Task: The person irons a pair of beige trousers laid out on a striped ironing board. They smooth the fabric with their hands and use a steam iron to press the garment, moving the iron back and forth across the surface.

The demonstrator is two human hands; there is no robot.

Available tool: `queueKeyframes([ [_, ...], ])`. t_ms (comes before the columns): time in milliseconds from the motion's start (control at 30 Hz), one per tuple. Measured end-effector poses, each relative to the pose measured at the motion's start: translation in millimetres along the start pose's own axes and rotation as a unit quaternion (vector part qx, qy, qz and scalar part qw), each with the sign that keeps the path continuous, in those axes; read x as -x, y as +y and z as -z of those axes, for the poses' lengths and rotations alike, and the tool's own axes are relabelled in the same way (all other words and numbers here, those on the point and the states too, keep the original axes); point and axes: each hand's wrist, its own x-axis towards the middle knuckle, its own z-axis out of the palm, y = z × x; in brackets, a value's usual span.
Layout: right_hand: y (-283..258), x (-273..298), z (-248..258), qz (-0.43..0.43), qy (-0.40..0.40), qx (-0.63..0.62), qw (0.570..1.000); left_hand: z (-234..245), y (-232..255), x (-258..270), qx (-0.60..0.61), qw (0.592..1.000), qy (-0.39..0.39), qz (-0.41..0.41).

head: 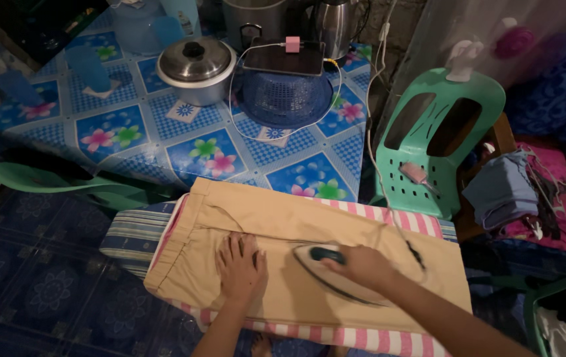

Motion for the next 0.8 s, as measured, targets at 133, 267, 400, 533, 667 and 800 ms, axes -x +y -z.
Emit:
queueKeyframes([
  [133, 50.1, 31.0, 11.9, -0.102, -0.043, 0.033, 0.993, 2.5, 1.2, -0.3, -0.02, 1.0, -0.019, 0.004],
  [267, 74.0, 61.2, 29.9, -0.135, -0.048, 0.001, 0.99, -1.7, 0.9, -0.2, -0.031, 0.999, -0.017, 0.004],
  [400, 66.7, 61.6, 35.4, -0.125, -0.045, -0.016, 0.991, -10.7, -5.8, -4.8, -0.007, 1.0, 0.007, 0.0],
  [533, 43.2, 45.1, 32.0, -0.103, -0.051, 0.017, 0.993, -18.7, -10.6, -9.1, 0.059, 0.997, -0.025, 0.046],
  [667, 6.2, 15.0, 21.0, -0.059, -0.018, 0.012, 0.998, -24.4, -2.0, -6.6, 0.103, 0.991, -0.03, 0.08],
  [800, -23.5, -2.2, 11.4, -0.026, 0.009, -0.007, 1.0, -23.9, 19.0, -1.6, 0.322, 0.945, 0.06, 0.014],
])
